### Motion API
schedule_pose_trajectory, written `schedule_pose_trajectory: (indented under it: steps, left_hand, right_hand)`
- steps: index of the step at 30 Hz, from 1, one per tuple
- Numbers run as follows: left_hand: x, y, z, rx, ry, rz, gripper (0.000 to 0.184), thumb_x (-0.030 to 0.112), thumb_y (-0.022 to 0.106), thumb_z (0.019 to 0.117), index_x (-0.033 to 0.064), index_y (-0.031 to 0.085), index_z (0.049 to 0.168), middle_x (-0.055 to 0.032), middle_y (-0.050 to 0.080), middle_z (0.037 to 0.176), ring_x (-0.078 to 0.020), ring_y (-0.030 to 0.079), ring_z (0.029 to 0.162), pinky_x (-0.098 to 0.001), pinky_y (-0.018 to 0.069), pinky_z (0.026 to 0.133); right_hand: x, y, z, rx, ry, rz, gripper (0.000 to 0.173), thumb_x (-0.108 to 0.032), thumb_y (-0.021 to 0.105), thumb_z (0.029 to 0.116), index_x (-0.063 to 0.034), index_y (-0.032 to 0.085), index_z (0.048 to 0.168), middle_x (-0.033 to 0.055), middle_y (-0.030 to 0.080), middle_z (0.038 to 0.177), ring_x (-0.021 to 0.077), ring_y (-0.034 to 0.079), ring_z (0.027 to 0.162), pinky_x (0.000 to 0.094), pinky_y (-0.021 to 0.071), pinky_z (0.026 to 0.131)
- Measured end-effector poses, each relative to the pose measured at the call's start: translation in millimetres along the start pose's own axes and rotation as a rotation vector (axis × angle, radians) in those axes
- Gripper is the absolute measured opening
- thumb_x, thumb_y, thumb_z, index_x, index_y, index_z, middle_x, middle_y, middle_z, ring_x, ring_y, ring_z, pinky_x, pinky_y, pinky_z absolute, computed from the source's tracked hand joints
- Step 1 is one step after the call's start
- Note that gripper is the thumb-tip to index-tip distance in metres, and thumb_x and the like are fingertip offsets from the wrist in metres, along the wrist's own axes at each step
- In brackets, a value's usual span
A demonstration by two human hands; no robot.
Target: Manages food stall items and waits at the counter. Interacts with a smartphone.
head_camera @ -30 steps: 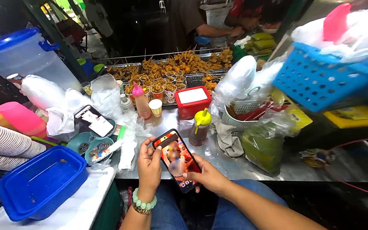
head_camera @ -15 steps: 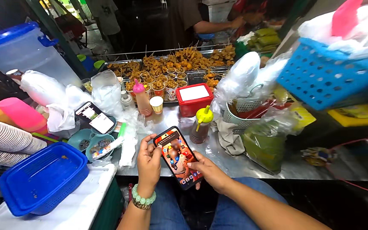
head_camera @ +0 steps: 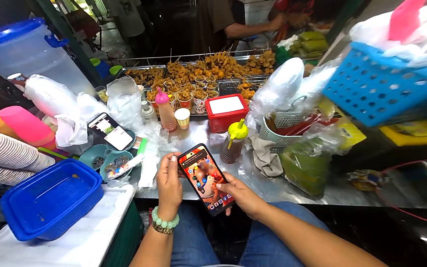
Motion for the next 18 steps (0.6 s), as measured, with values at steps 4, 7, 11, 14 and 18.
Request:
schedule_pose_trajectory:
  steps: [4, 7, 11, 14, 18]
  left_hand:
    - [0.6, 2.3, -1.1, -0.018, -0.015, -0.004, 0.029, 0.004, 0.034, 0.1009, -0.0025, 0.055, 0.12, -0.0008, 0.072, 0.082, -0.0085, 0.071, 0.069, -0.0257, 0.0605, 0.064]
    - [1.0, 3.9, -2.4, -0.024, -0.013, 0.008, 0.029, 0.0, 0.043, 0.0951, -0.0025, 0.052, 0.123, 0.0031, 0.07, 0.077, -0.0065, 0.07, 0.068, -0.0252, 0.0605, 0.065]
    - [0.0, 5.0, -2.9, -0.038, -0.017, 0.021, 0.032, -0.002, 0.054, 0.0925, -0.0021, 0.05, 0.124, 0.0022, 0.073, 0.082, -0.0063, 0.072, 0.073, -0.0242, 0.0605, 0.069]
    - [-0.4, 6.3, -2.8, -0.032, -0.017, 0.034, 0.031, -0.001, 0.056, 0.092, -0.0017, 0.05, 0.123, 0.0021, 0.073, 0.082, -0.0059, 0.072, 0.073, -0.0232, 0.0602, 0.068]
    - [0.9, 2.0, -0.9, 0.054, 0.003, 0.105, 0.033, 0.0, 0.067, 0.091, -0.0026, 0.052, 0.121, 0.0005, 0.073, 0.078, -0.0056, 0.071, 0.067, -0.023, 0.0603, 0.065]
  right_hand:
    - [0.2, -0.3, -0.2, 0.002, -0.002, 0.006, 0.031, -0.025, 0.047, 0.1037, -0.0101, 0.052, 0.131, 0.0044, 0.071, 0.101, 0.0125, 0.072, 0.079, 0.0267, 0.0568, 0.052]
    - [-0.1, -0.6, -0.8, 0.005, 0.002, -0.004, 0.031, -0.025, 0.046, 0.104, -0.0104, 0.051, 0.131, 0.0042, 0.071, 0.101, 0.0122, 0.072, 0.079, 0.0266, 0.0567, 0.053]
    - [-0.3, -0.5, -0.8, 0.002, 0.002, 0.009, 0.032, -0.022, 0.047, 0.1025, -0.0102, 0.051, 0.132, 0.0041, 0.071, 0.102, 0.0114, 0.072, 0.079, 0.0254, 0.0565, 0.052]
    - [0.8, -1.1, -1.2, -0.002, 0.002, 0.013, 0.031, -0.022, 0.047, 0.102, -0.0103, 0.051, 0.13, 0.0044, 0.071, 0.101, 0.0116, 0.072, 0.078, 0.0252, 0.0563, 0.052]
    - [-5.3, 2.1, 2.6, -0.003, 0.009, -0.037, 0.032, -0.024, 0.048, 0.1027, -0.0104, 0.052, 0.132, 0.0052, 0.07, 0.103, 0.012, 0.071, 0.079, 0.0265, 0.0566, 0.053]
Point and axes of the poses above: each hand's wrist, its own z-axis towards the middle knuckle, its own y-axis out of the palm, x = y × z, the point moved 8 cm from there along z, towards the middle knuckle
